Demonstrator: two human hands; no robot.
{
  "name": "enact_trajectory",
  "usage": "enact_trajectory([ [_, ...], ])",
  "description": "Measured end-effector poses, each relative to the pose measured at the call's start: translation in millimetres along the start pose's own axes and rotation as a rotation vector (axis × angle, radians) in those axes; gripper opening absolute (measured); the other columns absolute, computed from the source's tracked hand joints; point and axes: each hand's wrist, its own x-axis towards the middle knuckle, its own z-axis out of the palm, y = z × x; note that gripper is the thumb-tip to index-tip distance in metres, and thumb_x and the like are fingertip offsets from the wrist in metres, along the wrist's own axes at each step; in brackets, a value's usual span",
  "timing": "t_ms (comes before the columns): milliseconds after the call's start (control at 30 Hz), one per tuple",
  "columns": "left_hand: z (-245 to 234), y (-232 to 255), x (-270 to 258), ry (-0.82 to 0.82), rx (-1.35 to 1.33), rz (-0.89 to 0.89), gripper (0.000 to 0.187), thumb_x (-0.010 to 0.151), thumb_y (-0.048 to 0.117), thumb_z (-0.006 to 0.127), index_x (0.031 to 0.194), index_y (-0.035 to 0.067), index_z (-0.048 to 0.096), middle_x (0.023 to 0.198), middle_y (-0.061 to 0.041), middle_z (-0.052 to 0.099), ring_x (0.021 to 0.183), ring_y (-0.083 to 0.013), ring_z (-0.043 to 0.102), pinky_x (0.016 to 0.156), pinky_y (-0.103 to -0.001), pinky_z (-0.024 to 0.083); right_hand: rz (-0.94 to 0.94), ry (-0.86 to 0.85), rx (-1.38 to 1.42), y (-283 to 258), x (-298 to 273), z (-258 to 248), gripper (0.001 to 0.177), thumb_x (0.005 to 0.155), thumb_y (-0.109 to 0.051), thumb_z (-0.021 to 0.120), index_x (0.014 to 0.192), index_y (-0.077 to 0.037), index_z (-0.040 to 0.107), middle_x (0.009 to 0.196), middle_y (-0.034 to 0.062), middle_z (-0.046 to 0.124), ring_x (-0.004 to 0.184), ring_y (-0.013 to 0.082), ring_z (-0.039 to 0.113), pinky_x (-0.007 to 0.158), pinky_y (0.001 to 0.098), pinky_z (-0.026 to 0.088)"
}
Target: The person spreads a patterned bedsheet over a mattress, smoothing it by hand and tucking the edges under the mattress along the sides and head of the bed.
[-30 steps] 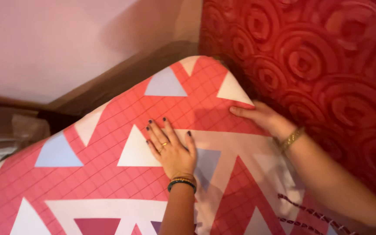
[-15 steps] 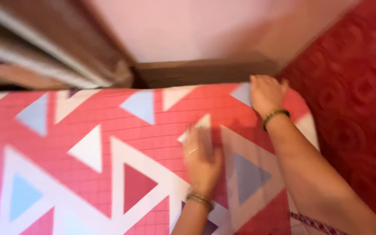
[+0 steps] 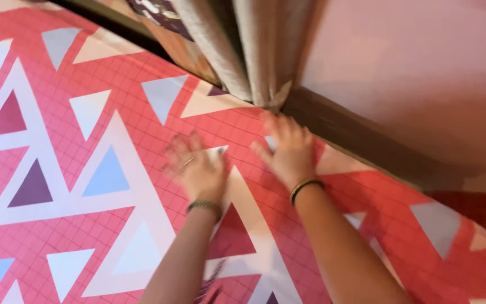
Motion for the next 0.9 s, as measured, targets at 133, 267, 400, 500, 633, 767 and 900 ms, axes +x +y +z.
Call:
enact_trajectory([
  [133,17,56,35,0.104,-0.016,0.193,0.073,0.102,0.053,0.044,0.164,0.018,0.025,0.17,-0.023,0.007,0.156,-0.0468,0.003,0.119,-0.069,0.006,0.397,-0.082,0.032,8,37,13,0.063,0.104,-0.062,0.043,0.096,-0.01,0.078,0.094,0.0192,0.074,0.088,0.0405,0.071,0.078,0.0514,0.056],
  [267,10,61,48,0.022,-0.07,0.414,0.068,0.098,0.049,0.05,0.158,0.022,0.034,0.169,-0.015,0.021,0.157,-0.0371,0.015,0.12,-0.068,0.007,0.423,0.024,-0.026,10,32,27,0.057,0.102,-0.055,0.043,0.09,-0.013,0.079,0.086,0.0179,0.074,0.078,0.0432,0.069,0.068,0.0549,0.054],
  [400,-20,51,59,-0.179,-0.229,0.722,0.057,0.094,0.041,0.054,0.147,0.022,0.047,0.163,-0.011,0.04,0.154,-0.0319,0.029,0.124,-0.067,0.01,0.447,-0.084,-0.083,7,32,24,0.058,0.105,-0.055,0.04,0.092,-0.014,0.078,0.087,0.0194,0.074,0.078,0.0445,0.069,0.068,0.0562,0.054],
  [500,-41,-10,70,-0.103,-0.397,0.254,0.066,0.094,0.037,0.053,0.155,0.013,0.043,0.157,-0.014,0.046,0.149,-0.0336,0.036,0.124,-0.064,0.017,0.457,-0.153,-0.105,2,35,22,0.059,0.107,-0.056,0.036,0.097,-0.014,0.078,0.09,0.0204,0.075,0.082,0.0451,0.07,0.072,0.0565,0.054],
  [633,-76,-172,118,0.167,-0.13,-0.57,0.102,0.087,0.067,0.063,0.157,0.001,0.03,0.166,-0.029,0.017,0.156,-0.0432,0.005,0.121,-0.063,0.01,0.591,-0.243,-0.143,1,36,21,0.063,0.103,-0.06,0.031,0.108,-0.019,0.078,0.095,0.0234,0.074,0.089,0.0491,0.069,0.074,0.0593,0.054],
  [767,-107,-244,162,-0.149,-0.191,-0.843,0.14,0.069,0.085,0.065,0.162,0.004,-0.002,0.166,-0.031,-0.011,0.155,-0.0448,-0.015,0.118,-0.071,0.0,0.527,-0.24,-0.181,27,27,44,0.068,0.109,-0.061,0.027,0.107,-0.016,0.079,0.095,0.0242,0.075,0.091,0.0497,0.07,0.08,0.0584,0.054],
  [900,-113,-241,199,-0.357,-0.279,-0.987,0.162,0.057,0.09,0.072,0.16,0.005,-0.02,0.16,-0.039,-0.027,0.149,-0.0518,-0.028,0.115,-0.074,-0.004,0.396,-0.292,-0.227,69,31,66,0.063,0.103,-0.058,0.039,0.108,-0.009,0.077,0.092,0.0291,0.073,0.091,0.0516,0.068,0.08,0.0585,0.055],
])
